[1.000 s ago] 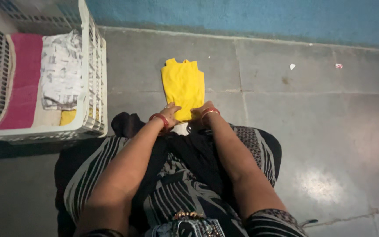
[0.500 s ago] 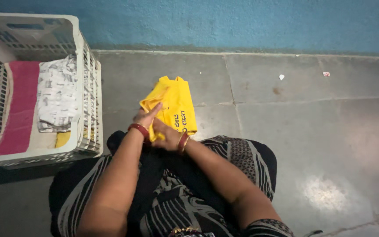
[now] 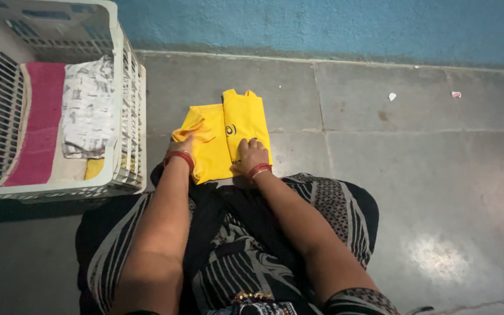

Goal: The person sits on the floor and folds several pieces of clothing, including a pink and white towel, a white patterned cloth, and a yellow shirt. The person places each folded item into a white plastic laundry basket.

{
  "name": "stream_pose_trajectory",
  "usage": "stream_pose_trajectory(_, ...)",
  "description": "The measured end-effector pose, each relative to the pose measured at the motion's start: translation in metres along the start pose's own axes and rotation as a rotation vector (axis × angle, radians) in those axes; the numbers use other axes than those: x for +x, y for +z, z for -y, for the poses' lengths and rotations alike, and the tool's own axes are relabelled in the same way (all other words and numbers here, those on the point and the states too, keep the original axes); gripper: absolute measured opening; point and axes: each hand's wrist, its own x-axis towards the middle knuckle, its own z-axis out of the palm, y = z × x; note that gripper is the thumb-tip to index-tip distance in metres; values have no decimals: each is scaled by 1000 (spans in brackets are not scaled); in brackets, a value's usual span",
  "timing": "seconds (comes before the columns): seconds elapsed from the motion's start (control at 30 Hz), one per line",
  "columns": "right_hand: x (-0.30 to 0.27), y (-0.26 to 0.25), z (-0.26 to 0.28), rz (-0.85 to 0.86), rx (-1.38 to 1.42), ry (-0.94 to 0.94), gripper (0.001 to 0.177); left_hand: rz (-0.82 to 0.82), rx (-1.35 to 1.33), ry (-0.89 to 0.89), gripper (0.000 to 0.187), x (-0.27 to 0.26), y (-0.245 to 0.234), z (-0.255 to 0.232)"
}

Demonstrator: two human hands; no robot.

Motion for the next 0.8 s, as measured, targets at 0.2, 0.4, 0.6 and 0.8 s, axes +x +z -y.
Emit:
stream_pose_trajectory(0.2, 12, 26, -25, 22, 232, 135, 33, -42, 16, 129, 42, -8, 7, 6)
stream_pose_trajectory(0.4, 30, 27, -73, -237, 681, 604, 32, -28, 103, 40, 40, 0, 6, 3)
stream_pose_trajectory(0.6, 30, -3, -131, -418, 1114, 1207, 34, -92, 45, 12, 45, -21, -9, -5)
stream_pose_trajectory(0.8, 23, -21, -136, -310, 754, 1274, 43, -72, 129, 17, 54, -42, -24, -18)
